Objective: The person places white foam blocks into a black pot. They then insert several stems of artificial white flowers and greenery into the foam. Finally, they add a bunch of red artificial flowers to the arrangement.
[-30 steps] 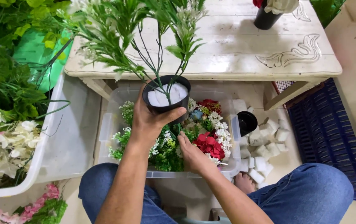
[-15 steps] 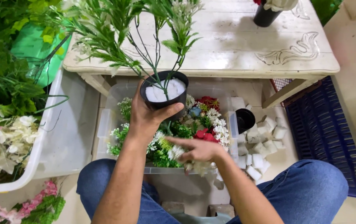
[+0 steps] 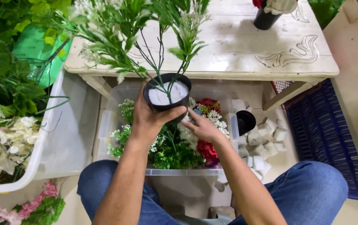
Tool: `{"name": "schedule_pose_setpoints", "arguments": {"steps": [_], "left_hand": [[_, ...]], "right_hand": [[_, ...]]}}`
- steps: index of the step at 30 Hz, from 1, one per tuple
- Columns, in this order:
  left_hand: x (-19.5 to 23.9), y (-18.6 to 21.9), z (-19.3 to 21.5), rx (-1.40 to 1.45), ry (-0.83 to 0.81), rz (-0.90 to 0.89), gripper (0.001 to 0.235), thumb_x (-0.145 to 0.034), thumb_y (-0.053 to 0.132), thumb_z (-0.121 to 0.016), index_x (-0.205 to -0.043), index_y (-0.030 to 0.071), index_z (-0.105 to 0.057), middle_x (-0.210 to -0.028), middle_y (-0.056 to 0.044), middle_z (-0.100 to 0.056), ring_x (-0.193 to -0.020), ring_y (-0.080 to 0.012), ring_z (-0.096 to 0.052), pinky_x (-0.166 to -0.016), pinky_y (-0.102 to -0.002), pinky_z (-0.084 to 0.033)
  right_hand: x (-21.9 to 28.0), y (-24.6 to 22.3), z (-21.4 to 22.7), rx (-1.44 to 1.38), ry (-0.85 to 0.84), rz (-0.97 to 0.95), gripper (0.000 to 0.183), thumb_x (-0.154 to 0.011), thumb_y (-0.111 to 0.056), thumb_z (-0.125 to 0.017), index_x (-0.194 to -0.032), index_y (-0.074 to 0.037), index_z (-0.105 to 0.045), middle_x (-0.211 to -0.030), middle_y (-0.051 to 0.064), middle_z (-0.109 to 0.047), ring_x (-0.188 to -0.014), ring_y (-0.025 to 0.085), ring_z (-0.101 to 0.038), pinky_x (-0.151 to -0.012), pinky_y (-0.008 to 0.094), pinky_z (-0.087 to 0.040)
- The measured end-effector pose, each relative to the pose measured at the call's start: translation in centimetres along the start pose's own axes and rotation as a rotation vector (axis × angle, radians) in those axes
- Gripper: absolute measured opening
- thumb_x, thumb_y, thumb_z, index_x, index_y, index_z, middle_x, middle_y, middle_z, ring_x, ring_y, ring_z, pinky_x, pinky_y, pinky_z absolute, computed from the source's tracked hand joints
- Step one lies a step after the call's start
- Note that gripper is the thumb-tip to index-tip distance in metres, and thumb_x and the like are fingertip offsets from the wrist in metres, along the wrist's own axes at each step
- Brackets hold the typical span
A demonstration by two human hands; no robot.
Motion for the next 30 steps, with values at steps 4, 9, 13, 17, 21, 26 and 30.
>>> {"name": "schedule_pose_setpoints", "arguments": {"steps": [4,9,13,17,21,26,30], "left_hand": [[0.2,0.2,-0.1,0.007,-0.003,0.015,0.080,-0.063,0.016,-0.098,-0.130,0.001,-0.055,-0.113,-0.015,-0.065,-0.112,-0.0222,-0.059,-0.098,-0.042,-0.051],[0.1,-0.3,0.1,-0.049,0.010,0.006,0.082,-0.057,0.022,-0.101,-0.125,0.004,-0.058,-0.110,-0.015,-0.067,-0.107,-0.0217,-0.063,-0.096,-0.041,-0.054],[0.1,-0.3,-0.1,-0.048,0.018,0.000,0.079,-0.057,0.020,-0.101,-0.124,0.004,-0.060,-0.109,-0.013,-0.067,-0.108,-0.0197,-0.062,-0.095,-0.039,-0.053],[0.3,0.1,-0.1,-0.039,0.003,-0.034,0.075,-0.061,0.013,-0.099,-0.124,0.003,-0.059,-0.108,-0.012,-0.066,-0.107,-0.0178,-0.061,-0.093,-0.038,-0.051],[0.4,0.5,-0.5,-0.007,0.010,-0.057,0.073,-0.062,0.010,-0.098,-0.124,0.001,-0.060,-0.108,-0.013,-0.067,-0.107,-0.0172,-0.060,-0.096,-0.037,-0.050],[0.4,0.1,-0.1,-0.010,0.014,-0.055,0.075,-0.061,0.010,-0.099,-0.124,0.002,-0.060,-0.108,-0.012,-0.067,-0.107,-0.0160,-0.060,-0.096,-0.035,-0.050],[0.5,-0.2,-0.5,0.059,0.027,-0.041,0.077,-0.060,0.007,-0.099,-0.127,0.002,-0.059,-0.109,-0.011,-0.067,-0.110,-0.0156,-0.061,-0.095,-0.036,-0.051]], "right_hand": [[-3.1,10.4,0.8,0.607,0.242,-0.121,0.063,-0.095,-0.060,-0.058,-0.148,-0.025,-0.052,-0.125,0.015,-0.062,-0.111,0.038,-0.067,-0.089,0.051,-0.060],[-2.0,14.0,0.0,0.752,0.142,-0.218,0.077,-0.081,-0.018,-0.083,-0.149,-0.016,-0.047,-0.122,0.029,-0.055,-0.109,0.051,-0.064,-0.085,0.058,-0.062],[-0.9,8.6,2.4,0.702,0.199,-0.123,0.068,-0.081,-0.008,-0.081,-0.143,-0.017,-0.055,-0.120,0.027,-0.057,-0.104,0.046,-0.069,-0.080,0.055,-0.063],[1.4,-1.5,5.3,0.466,0.230,0.082,0.059,-0.085,-0.003,-0.067,-0.142,-0.017,-0.060,-0.122,0.030,-0.060,-0.109,0.050,-0.064,-0.092,0.059,-0.055],[2.6,-5.8,6.7,0.175,0.173,0.066,0.056,-0.091,-0.002,-0.053,-0.146,-0.010,-0.059,-0.132,0.033,-0.063,-0.123,0.055,-0.058,-0.104,0.062,-0.049],[0.7,9.7,-0.2,0.601,-0.112,-0.301,0.074,-0.078,-0.034,-0.085,-0.140,-0.007,-0.055,-0.135,0.029,-0.060,-0.120,0.049,-0.064,-0.096,0.058,-0.058],[0.4,15.9,-3.9,0.609,-0.112,-0.333,0.072,-0.070,-0.007,-0.084,-0.135,-0.014,-0.055,-0.137,0.028,-0.041,-0.102,0.056,-0.068,-0.087,0.059,-0.064]]}}
Point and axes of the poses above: each hand's wrist, its own x-axis away from the middle knuckle, its own z-axis out of the back of the hand, y = z × x, the point moved 6 cm from there along -x, towards the middle knuckle
